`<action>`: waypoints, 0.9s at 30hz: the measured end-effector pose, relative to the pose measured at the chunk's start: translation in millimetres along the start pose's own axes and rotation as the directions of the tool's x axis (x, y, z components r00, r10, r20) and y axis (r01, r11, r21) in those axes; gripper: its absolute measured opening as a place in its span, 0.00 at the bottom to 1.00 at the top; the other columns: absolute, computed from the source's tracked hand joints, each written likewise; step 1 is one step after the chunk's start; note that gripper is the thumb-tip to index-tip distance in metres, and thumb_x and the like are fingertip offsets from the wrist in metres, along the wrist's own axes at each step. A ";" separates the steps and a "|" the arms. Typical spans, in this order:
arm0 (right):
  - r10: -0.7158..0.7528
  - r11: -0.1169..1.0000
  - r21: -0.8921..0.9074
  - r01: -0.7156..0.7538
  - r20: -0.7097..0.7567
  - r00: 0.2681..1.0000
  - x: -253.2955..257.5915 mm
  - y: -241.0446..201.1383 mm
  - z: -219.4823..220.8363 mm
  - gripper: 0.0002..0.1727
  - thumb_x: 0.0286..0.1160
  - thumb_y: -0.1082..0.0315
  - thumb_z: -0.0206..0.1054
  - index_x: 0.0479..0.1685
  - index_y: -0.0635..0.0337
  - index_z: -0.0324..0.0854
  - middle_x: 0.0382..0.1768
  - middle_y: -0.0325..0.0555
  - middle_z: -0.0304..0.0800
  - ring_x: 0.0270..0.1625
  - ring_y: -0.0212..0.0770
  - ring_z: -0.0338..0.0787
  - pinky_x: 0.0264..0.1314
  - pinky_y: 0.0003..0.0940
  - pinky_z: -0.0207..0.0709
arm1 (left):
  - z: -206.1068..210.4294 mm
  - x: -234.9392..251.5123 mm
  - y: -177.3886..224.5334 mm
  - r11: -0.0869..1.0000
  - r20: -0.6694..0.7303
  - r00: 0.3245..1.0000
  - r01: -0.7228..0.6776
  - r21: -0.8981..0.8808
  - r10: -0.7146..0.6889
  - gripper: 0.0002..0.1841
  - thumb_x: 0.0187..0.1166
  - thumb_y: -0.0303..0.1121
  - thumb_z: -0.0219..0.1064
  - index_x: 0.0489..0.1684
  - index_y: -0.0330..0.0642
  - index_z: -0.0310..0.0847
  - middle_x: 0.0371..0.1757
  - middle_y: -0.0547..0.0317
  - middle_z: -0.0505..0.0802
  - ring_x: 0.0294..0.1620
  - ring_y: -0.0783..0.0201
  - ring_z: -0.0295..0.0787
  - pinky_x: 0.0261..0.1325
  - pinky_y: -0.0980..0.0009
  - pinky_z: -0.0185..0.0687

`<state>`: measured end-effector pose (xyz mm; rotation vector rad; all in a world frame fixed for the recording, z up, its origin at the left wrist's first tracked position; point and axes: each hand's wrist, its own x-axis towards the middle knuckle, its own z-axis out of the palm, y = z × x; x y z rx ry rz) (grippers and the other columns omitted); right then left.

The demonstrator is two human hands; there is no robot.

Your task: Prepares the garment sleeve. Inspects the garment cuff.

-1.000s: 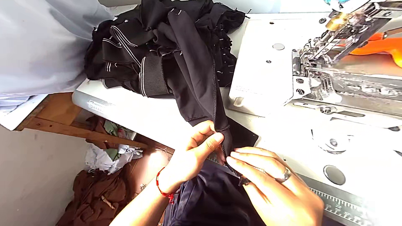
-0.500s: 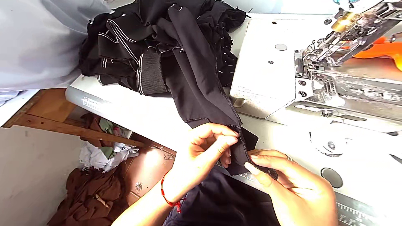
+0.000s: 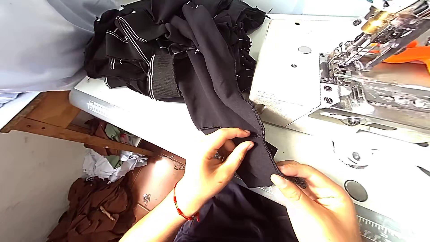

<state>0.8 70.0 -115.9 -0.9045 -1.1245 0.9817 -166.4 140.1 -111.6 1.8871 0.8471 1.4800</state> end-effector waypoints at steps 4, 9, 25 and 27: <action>0.102 0.993 0.065 -0.099 -0.037 0.994 -2.5 -4.3 -0.3 0.08 0.75 0.69 0.71 0.47 0.45 0.92 0.43 0.23 0.96 0.44 0.17 0.91 0.49 0.14 0.85 | 0.2 2.1 -0.2 0.998 0.017 1.000 -0.016 0.068 0.015 0.10 0.75 0.25 0.71 0.50 0.33 0.88 0.24 0.67 0.87 0.23 0.85 0.77 0.30 0.89 0.76; 0.186 0.973 0.151 -0.177 -0.051 0.981 -2.9 -6.2 0.4 0.07 0.78 0.70 0.68 0.46 0.48 0.90 0.43 0.27 0.95 0.45 0.21 0.92 0.51 0.19 0.87 | 1.1 8.0 -1.0 0.968 0.059 0.995 -0.092 0.234 0.080 0.06 0.74 0.26 0.70 0.41 0.33 0.89 0.20 0.67 0.83 0.21 0.83 0.73 0.27 0.89 0.70; -0.074 0.961 -0.263 0.090 0.070 0.995 9.8 -3.5 7.2 0.18 0.83 0.60 0.65 0.64 0.59 0.76 0.53 0.32 0.91 0.55 0.22 0.89 0.60 0.20 0.84 | 3.2 -1.5 -9.7 0.983 -0.032 0.993 -0.107 0.149 0.113 0.05 0.77 0.24 0.65 0.44 0.33 0.80 0.20 0.66 0.81 0.21 0.84 0.74 0.28 0.90 0.73; -0.048 0.950 -0.307 0.051 0.018 0.999 22.9 -0.2 13.5 0.22 0.81 0.57 0.66 0.68 0.57 0.77 0.49 0.31 0.91 0.49 0.23 0.90 0.53 0.19 0.86 | 3.7 -2.9 -10.3 0.985 -0.031 0.994 -0.103 0.136 0.108 0.05 0.78 0.25 0.64 0.45 0.34 0.79 0.20 0.66 0.81 0.21 0.84 0.74 0.28 0.90 0.73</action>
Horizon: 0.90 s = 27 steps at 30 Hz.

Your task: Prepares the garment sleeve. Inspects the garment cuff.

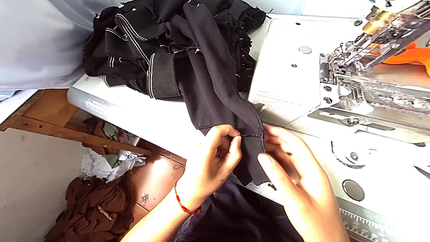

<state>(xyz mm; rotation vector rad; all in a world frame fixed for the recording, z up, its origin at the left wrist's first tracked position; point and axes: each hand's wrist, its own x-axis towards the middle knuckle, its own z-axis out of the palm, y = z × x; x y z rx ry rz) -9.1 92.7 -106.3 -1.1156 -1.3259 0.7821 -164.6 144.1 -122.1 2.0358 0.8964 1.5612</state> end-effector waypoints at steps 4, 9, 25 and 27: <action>-0.030 0.994 -0.106 0.019 -0.101 0.994 17.7 2.2 5.3 0.07 0.77 0.63 0.67 0.47 0.50 0.89 0.35 0.25 0.90 0.34 0.18 0.87 0.36 0.11 0.81 | -0.3 -1.3 -0.9 1.000 -0.001 1.000 0.001 0.012 -0.001 0.04 0.79 0.26 0.64 0.45 0.36 0.79 0.20 0.66 0.80 0.20 0.84 0.73 0.27 0.90 0.73; -0.081 0.992 -0.105 0.069 -0.121 0.989 15.7 3.9 3.8 0.06 0.75 0.66 0.69 0.45 0.51 0.90 0.37 0.26 0.91 0.36 0.18 0.88 0.39 0.12 0.82 | -1.1 -2.5 -1.3 1.000 -0.006 1.000 -0.014 0.026 0.014 0.04 0.79 0.25 0.64 0.44 0.35 0.79 0.20 0.65 0.80 0.20 0.84 0.74 0.28 0.90 0.74; 0.000 0.996 0.087 0.000 -0.007 1.000 -12.0 7.7 -3.7 0.10 0.82 0.70 0.55 0.53 0.62 0.80 0.44 0.35 0.92 0.50 0.25 0.90 0.56 0.20 0.83 | -1.4 -31.0 5.4 0.980 0.079 0.996 -0.051 0.190 0.036 0.09 0.80 0.38 0.71 0.42 0.40 0.85 0.43 0.59 0.93 0.51 0.73 0.89 0.57 0.81 0.83; 0.005 0.993 0.117 -0.006 0.008 1.000 -15.1 7.3 -3.1 0.11 0.81 0.72 0.55 0.54 0.63 0.79 0.48 0.39 0.93 0.55 0.29 0.90 0.62 0.24 0.83 | -1.6 -34.9 4.7 0.973 0.139 0.990 -0.041 0.227 0.009 0.19 0.78 0.49 0.73 0.48 0.41 0.83 0.49 0.57 0.92 0.56 0.71 0.88 0.61 0.77 0.82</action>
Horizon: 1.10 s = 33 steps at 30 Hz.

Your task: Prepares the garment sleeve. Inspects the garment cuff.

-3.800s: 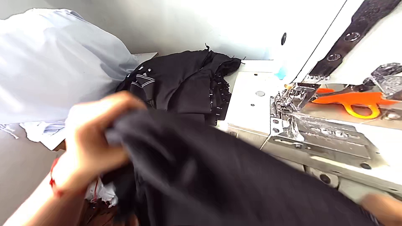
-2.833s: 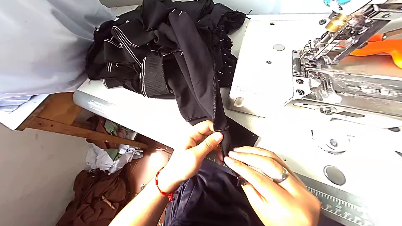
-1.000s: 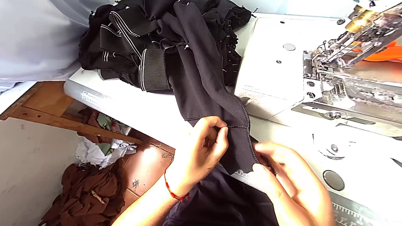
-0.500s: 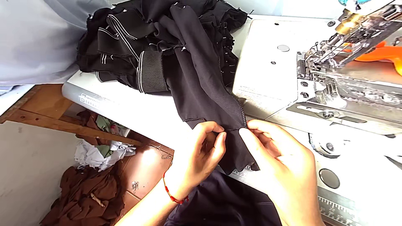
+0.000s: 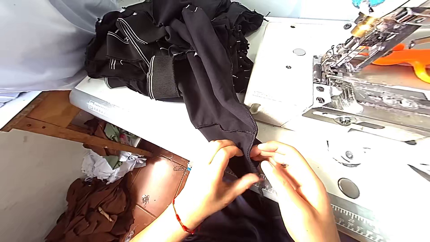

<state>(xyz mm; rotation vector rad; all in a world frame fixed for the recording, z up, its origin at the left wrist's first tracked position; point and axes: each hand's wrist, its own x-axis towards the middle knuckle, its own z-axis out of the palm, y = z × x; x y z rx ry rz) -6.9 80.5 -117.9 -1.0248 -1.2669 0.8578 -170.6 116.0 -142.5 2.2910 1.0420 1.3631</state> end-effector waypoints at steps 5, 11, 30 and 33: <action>-0.049 0.999 -0.007 0.049 0.021 0.999 -4.9 -2.9 -2.5 0.11 0.80 0.73 0.56 0.56 0.63 0.78 0.53 0.41 0.94 0.61 0.32 0.91 0.67 0.28 0.83 | 1.7 -1.9 2.8 0.996 -0.043 0.998 -0.041 -0.078 0.038 0.06 0.78 0.32 0.69 0.42 0.39 0.83 0.43 0.56 0.93 0.53 0.71 0.90 0.59 0.78 0.83; -0.103 0.978 -0.174 0.119 0.099 0.990 -11.3 8.3 0.1 0.28 0.74 0.59 0.73 0.68 0.69 0.77 0.61 0.46 0.90 0.67 0.27 0.86 0.73 0.25 0.79 | -7.6 14.0 8.0 0.889 -0.038 0.999 -0.016 -0.458 -0.001 0.06 0.84 0.25 0.65 0.45 0.36 0.89 0.48 0.60 0.95 0.55 0.76 0.90 0.61 0.79 0.86; -0.475 0.775 -0.531 0.342 -0.134 0.870 18.5 -5.9 -10.3 0.10 0.82 0.69 0.64 0.52 0.56 0.91 0.43 0.39 0.95 0.47 0.21 0.91 0.49 0.14 0.83 | -35.4 7.7 14.7 0.961 -0.029 0.986 -0.152 0.229 0.162 0.06 0.81 0.31 0.68 0.49 0.44 0.83 0.40 0.61 0.89 0.42 0.74 0.85 0.46 0.85 0.80; -0.526 0.757 -0.528 0.386 -0.141 0.839 9.3 -6.9 -8.5 0.09 0.83 0.69 0.65 0.51 0.57 0.89 0.46 0.38 0.94 0.53 0.22 0.91 0.55 0.15 0.83 | -38.5 6.5 15.0 0.966 -0.176 0.981 -0.029 0.257 0.077 0.04 0.73 0.29 0.69 0.41 0.46 0.83 0.39 0.64 0.88 0.42 0.78 0.84 0.45 0.88 0.78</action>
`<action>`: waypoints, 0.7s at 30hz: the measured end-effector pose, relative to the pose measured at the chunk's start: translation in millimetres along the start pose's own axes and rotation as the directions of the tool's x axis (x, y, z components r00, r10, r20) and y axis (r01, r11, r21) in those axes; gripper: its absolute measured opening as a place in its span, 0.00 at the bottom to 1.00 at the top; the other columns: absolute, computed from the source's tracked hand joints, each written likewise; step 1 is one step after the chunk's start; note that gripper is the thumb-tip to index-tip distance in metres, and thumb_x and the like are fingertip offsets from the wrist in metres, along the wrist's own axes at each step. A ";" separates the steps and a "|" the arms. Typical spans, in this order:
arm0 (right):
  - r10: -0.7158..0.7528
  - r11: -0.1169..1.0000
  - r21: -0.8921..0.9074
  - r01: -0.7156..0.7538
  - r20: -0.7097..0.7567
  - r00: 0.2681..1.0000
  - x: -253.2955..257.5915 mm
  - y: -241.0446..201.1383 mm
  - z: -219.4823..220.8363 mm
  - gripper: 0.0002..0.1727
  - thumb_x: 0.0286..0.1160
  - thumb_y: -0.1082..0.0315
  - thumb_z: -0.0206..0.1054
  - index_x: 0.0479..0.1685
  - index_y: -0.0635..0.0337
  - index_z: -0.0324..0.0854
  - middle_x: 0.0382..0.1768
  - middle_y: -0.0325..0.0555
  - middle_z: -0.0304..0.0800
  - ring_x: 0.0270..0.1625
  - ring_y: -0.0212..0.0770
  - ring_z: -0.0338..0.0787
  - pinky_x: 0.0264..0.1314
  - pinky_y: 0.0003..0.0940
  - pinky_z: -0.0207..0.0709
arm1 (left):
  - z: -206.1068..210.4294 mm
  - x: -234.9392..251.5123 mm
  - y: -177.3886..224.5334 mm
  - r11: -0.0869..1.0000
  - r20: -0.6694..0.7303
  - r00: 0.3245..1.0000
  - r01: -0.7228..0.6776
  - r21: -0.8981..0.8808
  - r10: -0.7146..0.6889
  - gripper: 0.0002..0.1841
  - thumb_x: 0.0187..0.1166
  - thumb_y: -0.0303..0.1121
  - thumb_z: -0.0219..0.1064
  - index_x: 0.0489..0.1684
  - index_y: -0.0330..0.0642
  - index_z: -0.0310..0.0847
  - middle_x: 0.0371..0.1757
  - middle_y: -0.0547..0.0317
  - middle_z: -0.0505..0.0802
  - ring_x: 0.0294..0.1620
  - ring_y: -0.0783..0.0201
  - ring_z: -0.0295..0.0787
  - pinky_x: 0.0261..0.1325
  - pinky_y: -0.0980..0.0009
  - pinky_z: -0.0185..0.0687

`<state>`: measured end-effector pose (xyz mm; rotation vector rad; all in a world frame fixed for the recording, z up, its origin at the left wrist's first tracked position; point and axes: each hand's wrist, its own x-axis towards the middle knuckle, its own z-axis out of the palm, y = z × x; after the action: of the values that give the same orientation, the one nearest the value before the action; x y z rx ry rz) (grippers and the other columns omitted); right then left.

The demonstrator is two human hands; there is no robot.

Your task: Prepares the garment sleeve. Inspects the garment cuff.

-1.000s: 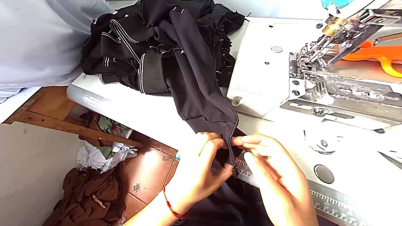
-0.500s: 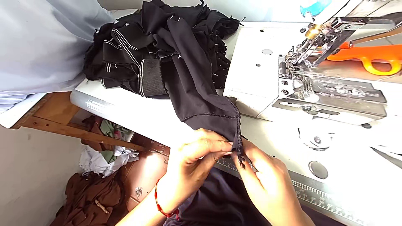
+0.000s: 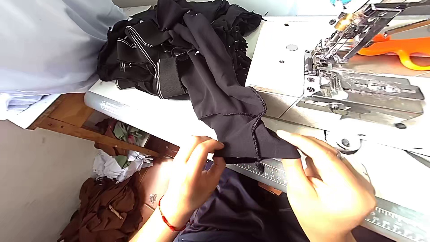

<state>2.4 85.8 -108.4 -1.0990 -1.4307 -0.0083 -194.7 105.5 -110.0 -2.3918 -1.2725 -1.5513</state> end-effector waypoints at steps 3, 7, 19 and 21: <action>-0.037 0.999 -0.036 0.036 -0.031 0.999 -9.0 -3.2 0.0 0.07 0.81 0.69 0.66 0.47 0.59 0.89 0.43 0.41 0.95 0.52 0.23 0.91 0.55 0.14 0.83 | -6.2 5.0 -1.3 0.987 -0.173 0.979 0.083 -0.139 -0.106 0.06 0.75 0.30 0.69 0.45 0.49 0.86 0.46 0.71 0.89 0.48 0.80 0.86 0.50 0.84 0.85; -0.055 0.990 -0.127 0.056 0.013 0.998 -24.6 -0.6 7.0 0.05 0.74 0.73 0.68 0.39 0.60 0.90 0.43 0.47 0.95 0.54 0.30 0.91 0.59 0.16 0.79 | -18.8 7.2 18.2 0.733 -0.248 0.909 0.087 -0.675 -0.336 0.09 0.85 0.33 0.66 0.52 0.54 0.93 0.53 0.74 0.94 0.57 0.76 0.89 0.61 0.78 0.87; 0.518 0.276 0.814 -0.511 0.322 0.793 4.6 -18.6 -14.5 0.09 0.80 0.64 0.68 0.44 0.42 0.96 0.39 0.32 0.97 0.44 0.25 0.95 0.50 0.23 0.90 | -57.0 7.9 11.0 0.813 0.219 0.973 0.183 -0.554 -0.070 0.08 0.89 0.32 0.61 0.48 0.47 0.88 0.47 0.68 0.95 0.52 0.75 0.92 0.58 0.78 0.88; 0.412 0.400 0.773 -0.492 0.328 0.850 9.7 -9.2 -19.0 0.09 0.81 0.59 0.67 0.47 0.42 0.95 0.40 0.28 0.96 0.43 0.21 0.93 0.49 0.20 0.88 | -61.1 15.8 7.1 0.728 0.262 0.960 0.251 -0.638 -0.101 0.09 0.89 0.34 0.61 0.52 0.50 0.89 0.47 0.72 0.94 0.51 0.80 0.89 0.56 0.83 0.85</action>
<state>13.7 75.2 -91.1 -0.6023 -0.9245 1.0634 -233.5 84.7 -64.1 -2.9941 -1.1301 -2.1680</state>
